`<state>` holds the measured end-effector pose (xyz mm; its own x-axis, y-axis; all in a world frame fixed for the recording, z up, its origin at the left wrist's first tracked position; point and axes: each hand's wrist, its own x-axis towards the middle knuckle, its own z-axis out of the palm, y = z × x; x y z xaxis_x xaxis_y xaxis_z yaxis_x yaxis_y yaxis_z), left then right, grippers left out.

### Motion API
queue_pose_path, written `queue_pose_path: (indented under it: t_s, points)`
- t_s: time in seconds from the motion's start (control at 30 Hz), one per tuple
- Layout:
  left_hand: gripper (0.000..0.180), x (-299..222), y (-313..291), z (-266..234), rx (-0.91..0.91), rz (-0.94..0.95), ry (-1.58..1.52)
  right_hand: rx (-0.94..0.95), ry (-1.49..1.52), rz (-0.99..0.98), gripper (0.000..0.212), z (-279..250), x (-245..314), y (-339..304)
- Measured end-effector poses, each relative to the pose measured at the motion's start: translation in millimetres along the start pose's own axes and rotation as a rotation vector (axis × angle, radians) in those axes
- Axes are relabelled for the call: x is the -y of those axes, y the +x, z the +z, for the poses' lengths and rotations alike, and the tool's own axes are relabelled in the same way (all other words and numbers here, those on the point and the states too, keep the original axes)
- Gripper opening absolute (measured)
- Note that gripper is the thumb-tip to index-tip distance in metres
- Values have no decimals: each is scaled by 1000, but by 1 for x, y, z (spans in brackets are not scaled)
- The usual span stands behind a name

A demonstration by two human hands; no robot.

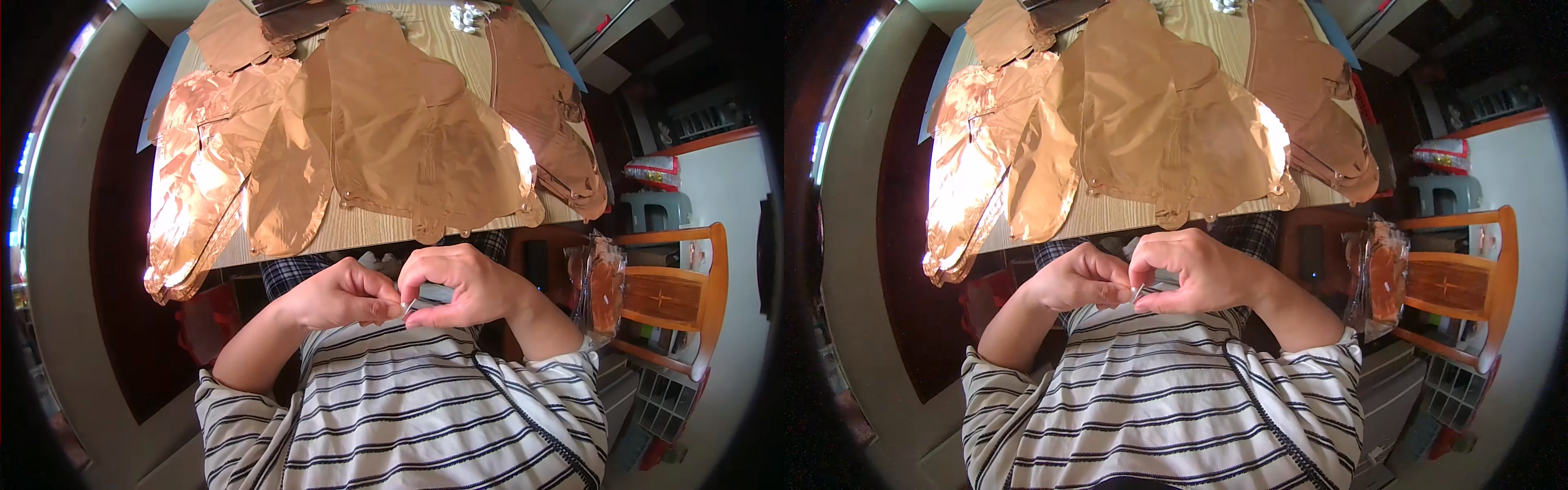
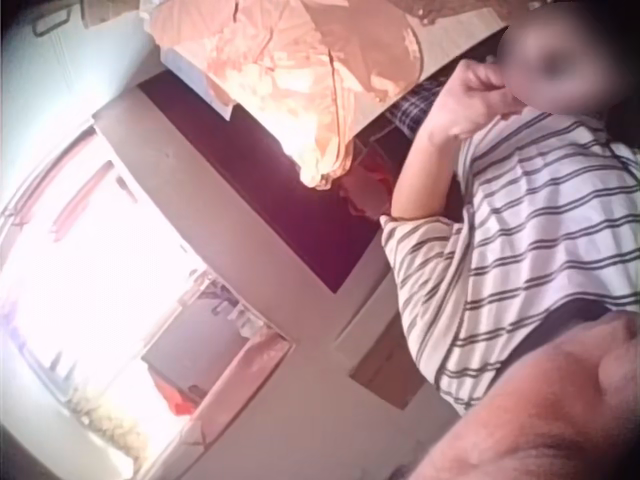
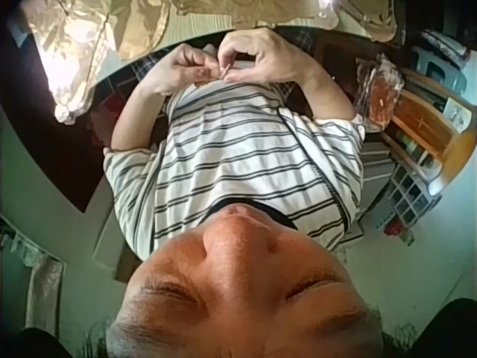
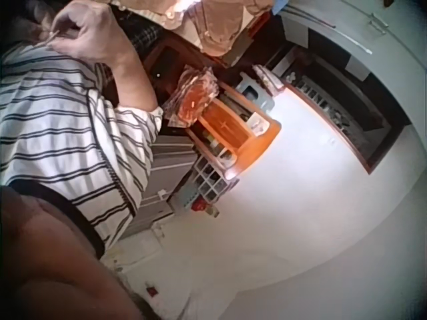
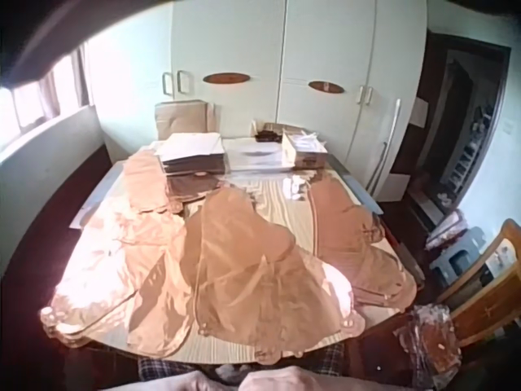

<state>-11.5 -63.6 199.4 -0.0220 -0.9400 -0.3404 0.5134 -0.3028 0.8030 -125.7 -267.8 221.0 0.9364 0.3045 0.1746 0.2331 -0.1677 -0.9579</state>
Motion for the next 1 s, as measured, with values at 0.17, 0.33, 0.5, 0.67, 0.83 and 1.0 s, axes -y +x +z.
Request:
queue_pose_path:
  t_s: [0.17,0.33,0.5,0.67,0.83,1.0]
  points:
    - [10,-2,1,-2,-6,-17,71,19,3,-28,20,0,0,2]
    - [11,8,3,-5,52,100,79,53,34,-39,19,4,-8,1]
    - [13,6,3,-8,38,183,49,-96,34,-15,19,12,-11,-2]
    - [13,1,6,-7,-57,195,19,-218,1,19,21,10,-8,-3]
    - [13,-4,5,-9,-63,171,105,-278,-295,-177,25,-3,14,0]
    - [11,-6,3,-7,-72,173,85,-210,-537,-350,22,3,5,-1]
